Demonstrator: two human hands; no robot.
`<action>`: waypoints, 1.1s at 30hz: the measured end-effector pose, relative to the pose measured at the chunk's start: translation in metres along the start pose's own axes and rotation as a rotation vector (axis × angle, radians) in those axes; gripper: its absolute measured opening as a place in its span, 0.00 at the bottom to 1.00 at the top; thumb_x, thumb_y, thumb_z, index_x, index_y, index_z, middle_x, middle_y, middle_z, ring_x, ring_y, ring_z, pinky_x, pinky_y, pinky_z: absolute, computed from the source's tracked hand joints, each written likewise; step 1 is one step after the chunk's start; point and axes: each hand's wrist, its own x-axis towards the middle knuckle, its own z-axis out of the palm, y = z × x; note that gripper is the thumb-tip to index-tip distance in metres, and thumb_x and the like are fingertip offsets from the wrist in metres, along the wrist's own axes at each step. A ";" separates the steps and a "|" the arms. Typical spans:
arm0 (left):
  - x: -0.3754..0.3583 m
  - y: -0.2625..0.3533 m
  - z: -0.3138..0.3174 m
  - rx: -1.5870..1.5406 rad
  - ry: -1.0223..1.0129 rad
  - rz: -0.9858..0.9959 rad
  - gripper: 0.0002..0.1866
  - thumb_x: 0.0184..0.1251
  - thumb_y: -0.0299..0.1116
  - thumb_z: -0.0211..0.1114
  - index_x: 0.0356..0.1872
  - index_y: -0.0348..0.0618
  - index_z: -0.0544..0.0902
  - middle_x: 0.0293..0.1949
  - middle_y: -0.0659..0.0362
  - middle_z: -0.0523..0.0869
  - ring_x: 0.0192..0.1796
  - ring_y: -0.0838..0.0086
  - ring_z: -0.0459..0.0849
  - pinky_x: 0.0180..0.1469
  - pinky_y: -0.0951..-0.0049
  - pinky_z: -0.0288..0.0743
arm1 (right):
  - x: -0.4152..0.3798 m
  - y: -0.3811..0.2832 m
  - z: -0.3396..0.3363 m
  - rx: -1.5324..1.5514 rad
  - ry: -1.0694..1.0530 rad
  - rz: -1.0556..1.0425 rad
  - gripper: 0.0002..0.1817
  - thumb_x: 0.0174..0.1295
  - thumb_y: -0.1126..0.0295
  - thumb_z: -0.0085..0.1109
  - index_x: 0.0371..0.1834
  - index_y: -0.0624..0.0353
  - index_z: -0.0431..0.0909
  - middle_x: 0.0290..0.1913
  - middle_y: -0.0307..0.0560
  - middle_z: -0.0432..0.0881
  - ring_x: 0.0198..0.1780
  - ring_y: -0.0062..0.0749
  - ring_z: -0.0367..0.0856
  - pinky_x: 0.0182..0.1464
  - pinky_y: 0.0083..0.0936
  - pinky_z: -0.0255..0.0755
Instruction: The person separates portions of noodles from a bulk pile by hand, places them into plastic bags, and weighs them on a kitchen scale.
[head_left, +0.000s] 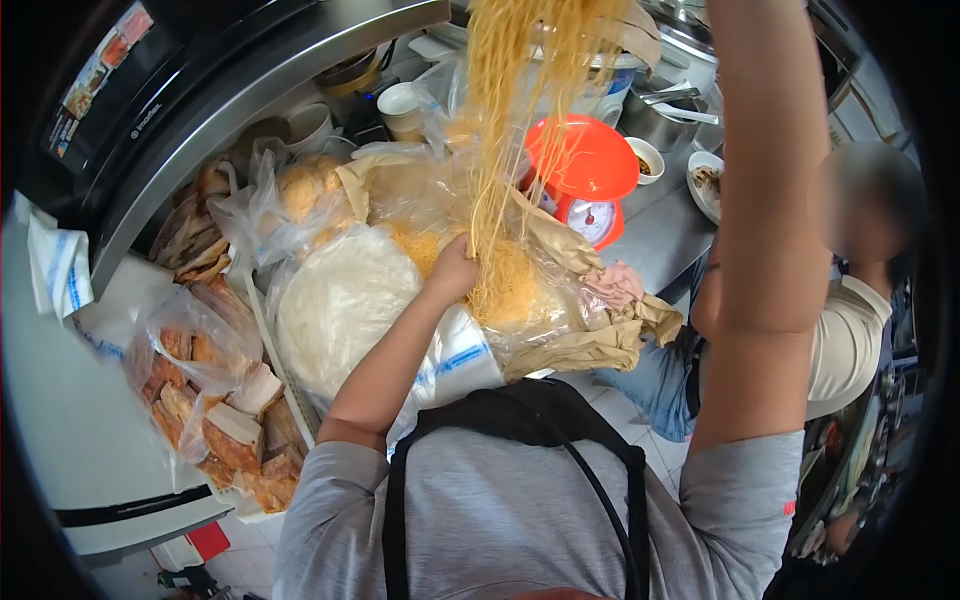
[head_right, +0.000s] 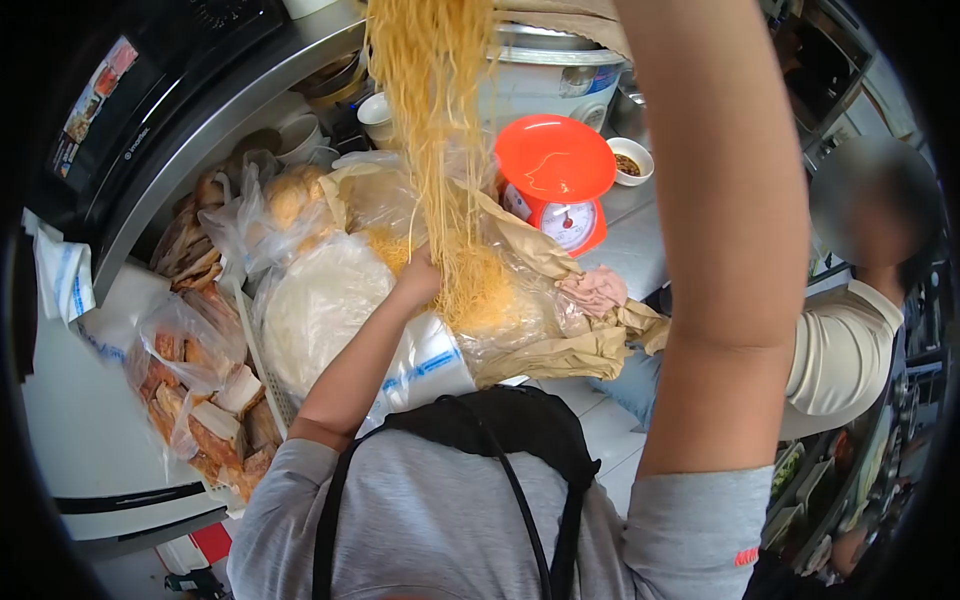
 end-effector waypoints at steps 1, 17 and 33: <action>0.005 -0.017 -0.006 0.207 0.033 0.039 0.20 0.49 0.26 0.56 0.46 0.36 0.71 0.39 0.52 0.79 0.41 0.67 0.78 0.44 0.74 0.69 | 0.000 -0.009 0.004 -0.049 -0.130 -0.066 0.14 0.58 0.65 0.47 0.37 0.68 0.69 0.30 0.50 0.76 0.31 0.28 0.77 0.25 0.16 0.78; 0.005 -0.020 -0.003 0.962 0.085 -0.174 0.25 0.45 0.32 0.54 0.51 0.46 0.70 0.41 0.50 0.79 0.45 0.61 0.77 0.46 0.67 0.69 | -0.008 0.040 -0.114 -1.220 -0.093 0.134 0.12 0.52 0.64 0.48 0.36 0.58 0.71 0.29 0.42 0.73 0.35 0.27 0.73 0.36 0.21 0.71; 0.008 -0.030 0.003 1.008 0.132 -0.117 0.27 0.45 0.29 0.54 0.54 0.43 0.68 0.45 0.48 0.76 0.48 0.61 0.75 0.50 0.68 0.66 | -0.089 0.128 -0.215 -1.827 -0.515 0.220 0.16 0.38 0.61 0.55 0.31 0.56 0.78 0.34 0.44 0.74 0.40 0.33 0.73 0.43 0.26 0.68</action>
